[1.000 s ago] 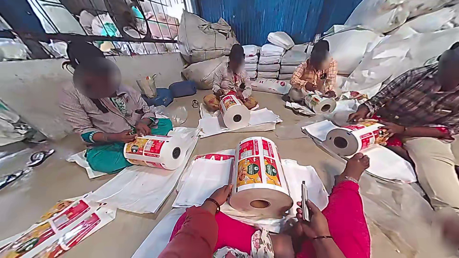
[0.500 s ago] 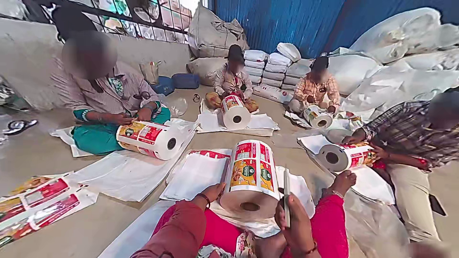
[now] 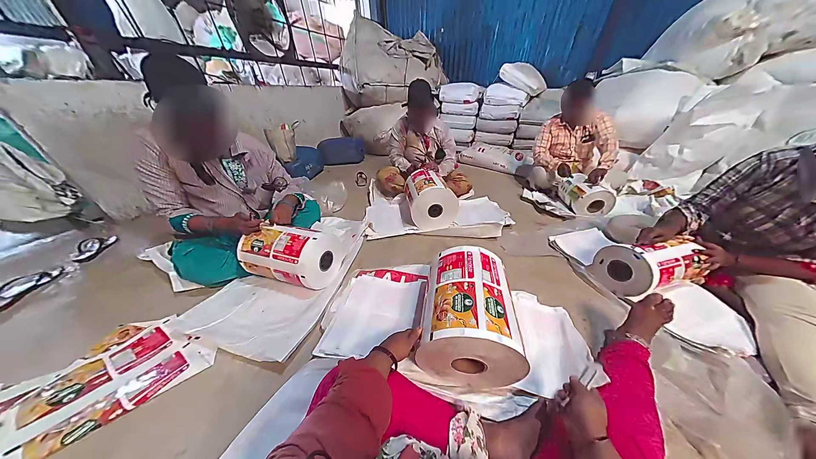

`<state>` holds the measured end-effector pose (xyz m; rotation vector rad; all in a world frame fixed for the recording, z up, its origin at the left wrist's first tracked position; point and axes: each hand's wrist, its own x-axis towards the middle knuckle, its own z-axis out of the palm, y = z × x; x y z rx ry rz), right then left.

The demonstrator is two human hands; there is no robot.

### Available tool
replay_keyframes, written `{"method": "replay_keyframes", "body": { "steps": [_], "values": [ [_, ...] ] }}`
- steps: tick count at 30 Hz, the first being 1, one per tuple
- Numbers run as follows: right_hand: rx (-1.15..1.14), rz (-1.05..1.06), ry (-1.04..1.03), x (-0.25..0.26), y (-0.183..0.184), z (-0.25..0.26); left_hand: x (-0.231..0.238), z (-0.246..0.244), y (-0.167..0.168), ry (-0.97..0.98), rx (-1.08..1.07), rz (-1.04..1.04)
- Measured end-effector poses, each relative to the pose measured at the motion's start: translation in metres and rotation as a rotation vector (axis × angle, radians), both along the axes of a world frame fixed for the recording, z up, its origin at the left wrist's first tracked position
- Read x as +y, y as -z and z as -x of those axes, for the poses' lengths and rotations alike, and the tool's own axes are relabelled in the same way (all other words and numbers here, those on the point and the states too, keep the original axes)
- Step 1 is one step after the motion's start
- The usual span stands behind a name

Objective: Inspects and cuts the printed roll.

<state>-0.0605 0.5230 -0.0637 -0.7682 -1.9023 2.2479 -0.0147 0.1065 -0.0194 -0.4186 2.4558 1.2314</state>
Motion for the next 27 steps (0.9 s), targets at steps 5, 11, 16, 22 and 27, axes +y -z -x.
{"method": "replay_keyframes", "body": {
  "steps": [5, 11, 16, 22, 27],
  "values": [
    [0.014, -0.093, -0.127, -0.002, -0.001, 0.006, 0.002, -0.002, -0.009, 0.047, -0.038, 0.026],
    [-0.135, -0.289, -0.242, -0.021, -0.003, -0.005, 0.001, -0.001, -0.005, 0.027, -0.049, 0.019],
    [-0.128, -0.346, -0.285, -0.02, -0.004, -0.003, 0.0, -0.001, -0.006, 0.035, -0.05, 0.021],
    [-0.15, -0.375, -0.258, -0.024, -0.001, -0.01, 0.003, -0.005, -0.007, 0.033, -0.06, 0.014],
    [-0.196, -0.446, -0.152, -0.025, 0.007, 0.004, 0.005, -0.003, -0.009, -0.027, -0.095, -0.038]
  ]
}}
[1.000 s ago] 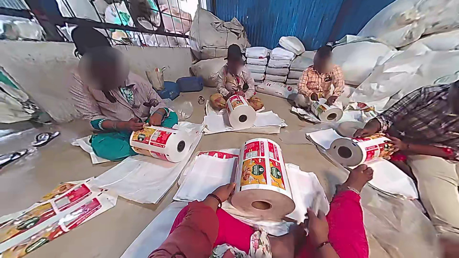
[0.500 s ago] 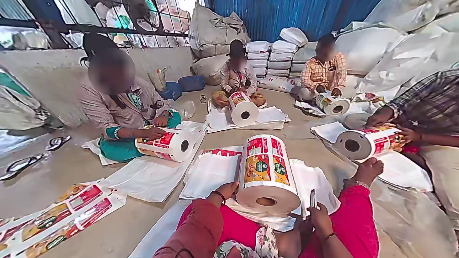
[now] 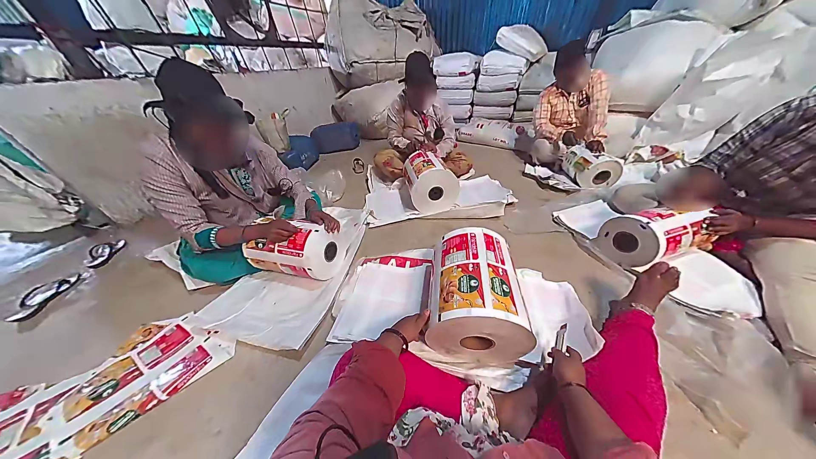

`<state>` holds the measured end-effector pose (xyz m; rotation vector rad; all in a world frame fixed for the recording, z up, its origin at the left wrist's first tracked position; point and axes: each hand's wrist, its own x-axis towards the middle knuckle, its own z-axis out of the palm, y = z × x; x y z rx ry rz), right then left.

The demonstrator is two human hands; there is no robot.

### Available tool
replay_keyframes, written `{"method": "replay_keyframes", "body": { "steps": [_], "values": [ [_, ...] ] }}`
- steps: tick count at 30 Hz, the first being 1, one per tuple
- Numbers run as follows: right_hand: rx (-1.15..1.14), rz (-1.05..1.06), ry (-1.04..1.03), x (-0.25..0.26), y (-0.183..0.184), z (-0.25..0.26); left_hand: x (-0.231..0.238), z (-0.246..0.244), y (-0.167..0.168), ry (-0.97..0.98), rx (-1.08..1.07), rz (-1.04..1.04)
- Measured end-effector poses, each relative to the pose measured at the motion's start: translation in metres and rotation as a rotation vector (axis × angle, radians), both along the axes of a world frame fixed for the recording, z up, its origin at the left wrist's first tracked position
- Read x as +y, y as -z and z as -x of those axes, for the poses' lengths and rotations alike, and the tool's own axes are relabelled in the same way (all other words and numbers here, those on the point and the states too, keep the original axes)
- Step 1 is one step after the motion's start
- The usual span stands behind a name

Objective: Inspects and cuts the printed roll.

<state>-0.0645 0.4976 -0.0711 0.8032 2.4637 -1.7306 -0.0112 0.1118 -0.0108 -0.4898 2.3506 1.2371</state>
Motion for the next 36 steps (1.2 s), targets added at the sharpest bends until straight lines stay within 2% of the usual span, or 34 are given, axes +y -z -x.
{"method": "replay_keyframes", "body": {
  "steps": [7, 10, 13, 16, 19, 22, 25, 29, 33, 36],
  "values": [
    [0.011, -0.093, 0.004, 0.002, 0.0, -0.002, 0.001, -0.005, -0.003, 0.036, 0.016, 0.023],
    [0.117, -0.117, 0.084, 0.004, -0.004, 0.003, 0.0, -0.002, -0.002, 0.036, 0.021, 0.016],
    [0.269, -0.173, 0.061, 0.013, 0.021, 0.012, 0.001, -0.006, 0.001, 0.037, 0.037, -0.017],
    [0.183, -0.192, -0.071, 0.008, -0.005, 0.002, 0.0, -0.007, -0.003, 0.056, 0.061, -0.042],
    [0.102, -0.148, -0.073, 0.002, -0.02, -0.014, -0.003, -0.004, 0.01, 0.038, 0.029, -0.051],
    [0.176, -0.007, -0.053, -0.004, -0.046, -0.006, -0.007, 0.007, 0.004, 0.059, 0.011, -0.033],
    [0.29, -0.009, -0.125, -0.012, -0.083, -0.002, -0.011, 0.005, 0.004, 0.078, 0.016, -0.026],
    [0.356, -0.146, -0.296, -0.032, -0.134, -0.011, -0.015, 0.01, 0.0, 0.108, 0.053, -0.004],
    [0.379, -0.343, -0.562, -0.06, -0.149, -0.028, -0.019, 0.011, -0.001, 0.111, 0.081, -0.033],
    [0.484, -0.512, -0.727, -0.075, -0.154, -0.03, -0.026, 0.013, 0.004, 0.107, 0.11, -0.042]
  ]
}}
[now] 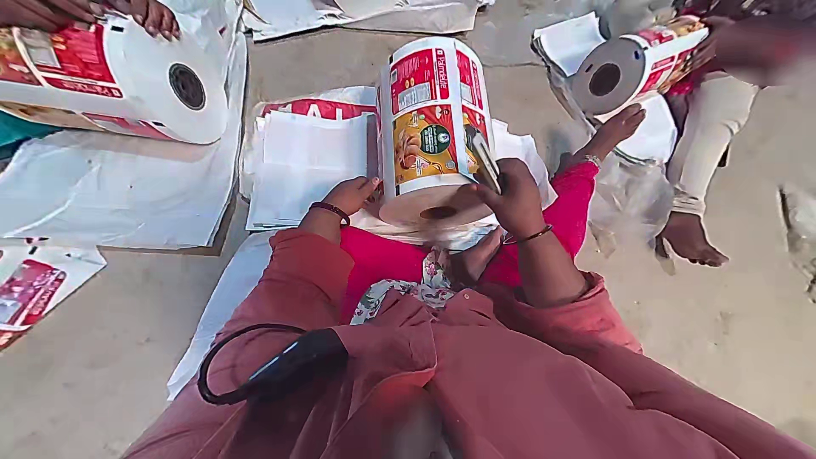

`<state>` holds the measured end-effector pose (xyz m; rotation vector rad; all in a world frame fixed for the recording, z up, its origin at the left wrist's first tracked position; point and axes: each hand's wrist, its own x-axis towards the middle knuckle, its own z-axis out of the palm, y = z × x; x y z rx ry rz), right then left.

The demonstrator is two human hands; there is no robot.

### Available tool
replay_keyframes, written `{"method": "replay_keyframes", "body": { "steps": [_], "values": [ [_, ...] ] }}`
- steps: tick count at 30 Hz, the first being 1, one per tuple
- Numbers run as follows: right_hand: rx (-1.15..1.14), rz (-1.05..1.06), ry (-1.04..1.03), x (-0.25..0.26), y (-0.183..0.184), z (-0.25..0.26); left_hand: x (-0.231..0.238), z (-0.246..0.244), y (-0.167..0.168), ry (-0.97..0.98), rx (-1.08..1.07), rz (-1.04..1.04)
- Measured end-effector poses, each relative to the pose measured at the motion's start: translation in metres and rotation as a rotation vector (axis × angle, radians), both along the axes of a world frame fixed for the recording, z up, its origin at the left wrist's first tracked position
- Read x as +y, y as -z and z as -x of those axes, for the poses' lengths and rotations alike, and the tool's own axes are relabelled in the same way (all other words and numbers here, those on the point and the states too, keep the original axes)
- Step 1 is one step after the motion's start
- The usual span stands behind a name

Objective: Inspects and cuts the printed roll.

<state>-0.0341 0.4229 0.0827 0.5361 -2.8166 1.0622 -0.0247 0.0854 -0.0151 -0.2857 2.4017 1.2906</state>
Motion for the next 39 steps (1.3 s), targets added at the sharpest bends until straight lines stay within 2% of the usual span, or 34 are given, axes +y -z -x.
{"method": "replay_keyframes", "body": {
  "steps": [5, 11, 15, 23, 28, 31, 34, 36, 39],
  "values": [
    [0.111, -0.089, -0.088, -0.001, 0.001, 0.012, -0.005, -0.002, 0.0, -0.016, -0.012, -0.055],
    [-0.097, 0.299, -0.09, 0.015, 0.016, 0.031, -0.004, -0.001, -0.002, -0.041, -0.038, -0.093],
    [-0.013, 0.23, -0.179, 0.014, 0.014, 0.028, -0.005, -0.001, -0.002, -0.051, -0.033, -0.093],
    [0.101, 0.218, -0.172, 0.01, 0.018, 0.022, -0.005, -0.001, 0.0, -0.073, -0.031, -0.105],
    [0.27, 0.026, -0.157, 0.006, 0.017, 0.013, -0.006, -0.003, 0.003, -0.069, -0.014, -0.125],
    [0.129, 0.057, -0.051, 0.002, 0.011, 0.011, -0.009, 0.002, 0.005, -0.075, 0.031, -0.151],
    [-0.169, 0.298, 0.138, 0.005, 0.014, 0.016, -0.009, 0.0, 0.001, -0.048, 0.012, -0.142],
    [-0.288, 0.443, 0.206, 0.01, 0.012, 0.022, -0.009, 0.003, -0.002, -0.034, -0.014, -0.129],
    [-0.303, 0.408, 0.301, 0.015, 0.001, 0.027, -0.008, 0.001, -0.01, -0.005, -0.017, -0.122]
  ]
}}
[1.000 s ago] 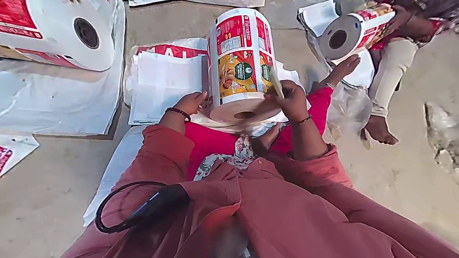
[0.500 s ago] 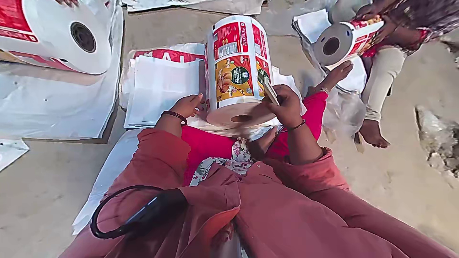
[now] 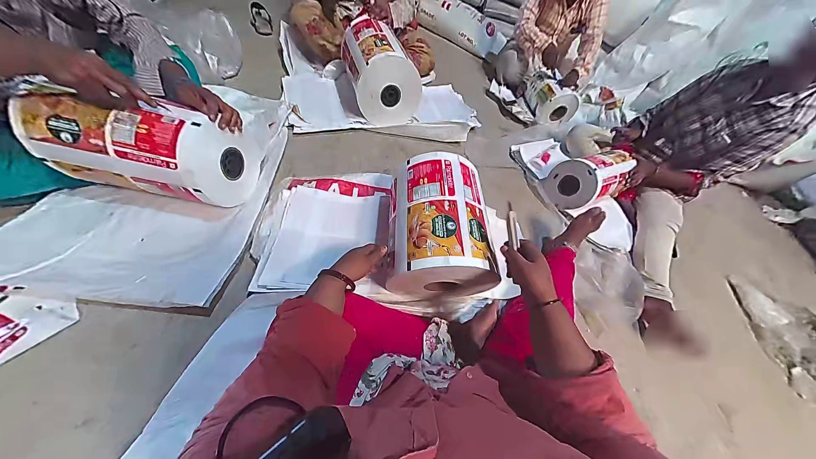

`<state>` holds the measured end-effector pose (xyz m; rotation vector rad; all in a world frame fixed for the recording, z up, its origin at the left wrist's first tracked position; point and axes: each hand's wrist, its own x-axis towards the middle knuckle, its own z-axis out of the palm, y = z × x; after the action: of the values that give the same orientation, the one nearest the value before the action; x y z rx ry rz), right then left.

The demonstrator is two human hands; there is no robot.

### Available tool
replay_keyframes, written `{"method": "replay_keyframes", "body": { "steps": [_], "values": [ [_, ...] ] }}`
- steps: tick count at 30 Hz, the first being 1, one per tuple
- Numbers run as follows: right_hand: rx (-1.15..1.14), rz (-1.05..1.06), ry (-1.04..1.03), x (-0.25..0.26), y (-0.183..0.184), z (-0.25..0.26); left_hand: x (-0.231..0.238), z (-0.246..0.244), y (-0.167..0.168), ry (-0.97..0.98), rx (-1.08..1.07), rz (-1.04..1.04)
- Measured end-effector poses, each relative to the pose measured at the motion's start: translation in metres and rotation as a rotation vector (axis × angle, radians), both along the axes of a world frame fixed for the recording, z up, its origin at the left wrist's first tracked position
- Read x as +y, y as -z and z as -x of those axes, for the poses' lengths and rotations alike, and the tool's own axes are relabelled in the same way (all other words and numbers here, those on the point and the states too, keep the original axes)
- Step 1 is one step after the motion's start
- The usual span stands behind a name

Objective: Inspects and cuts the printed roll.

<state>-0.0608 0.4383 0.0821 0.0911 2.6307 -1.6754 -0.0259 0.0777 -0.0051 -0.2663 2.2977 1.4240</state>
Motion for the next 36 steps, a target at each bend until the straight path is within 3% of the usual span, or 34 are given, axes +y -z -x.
{"method": "replay_keyframes", "body": {
  "steps": [6, 12, 17, 22, 26, 28, 31, 36],
  "values": [
    [-0.017, -0.108, -0.058, -0.009, -0.023, 0.02, -0.002, -0.001, 0.001, 0.055, 0.106, 0.019],
    [0.033, -0.489, -0.039, -0.029, -0.033, 0.034, -0.008, 0.002, 0.012, 0.143, 0.083, 0.088],
    [0.051, -0.44, -0.002, -0.043, -0.035, 0.072, -0.011, 0.01, 0.006, 0.159, 0.057, 0.11],
    [-0.094, -0.303, -0.056, -0.069, -0.044, 0.128, -0.012, 0.012, 0.012, 0.195, 0.052, 0.113],
    [-0.214, 0.151, -0.008, -0.09, -0.042, 0.161, -0.015, 0.017, 0.019, 0.198, 0.011, 0.122],
    [-0.245, 0.253, 0.007, -0.097, -0.04, 0.169, -0.016, 0.018, 0.023, 0.194, -0.008, 0.119],
    [-0.229, 0.201, -0.001, -0.104, -0.046, 0.171, -0.016, 0.024, 0.02, 0.193, -0.008, 0.116],
    [-0.226, -0.078, -0.114, -0.102, -0.052, 0.168, -0.016, 0.029, 0.026, 0.162, 0.021, 0.113]
  ]
}}
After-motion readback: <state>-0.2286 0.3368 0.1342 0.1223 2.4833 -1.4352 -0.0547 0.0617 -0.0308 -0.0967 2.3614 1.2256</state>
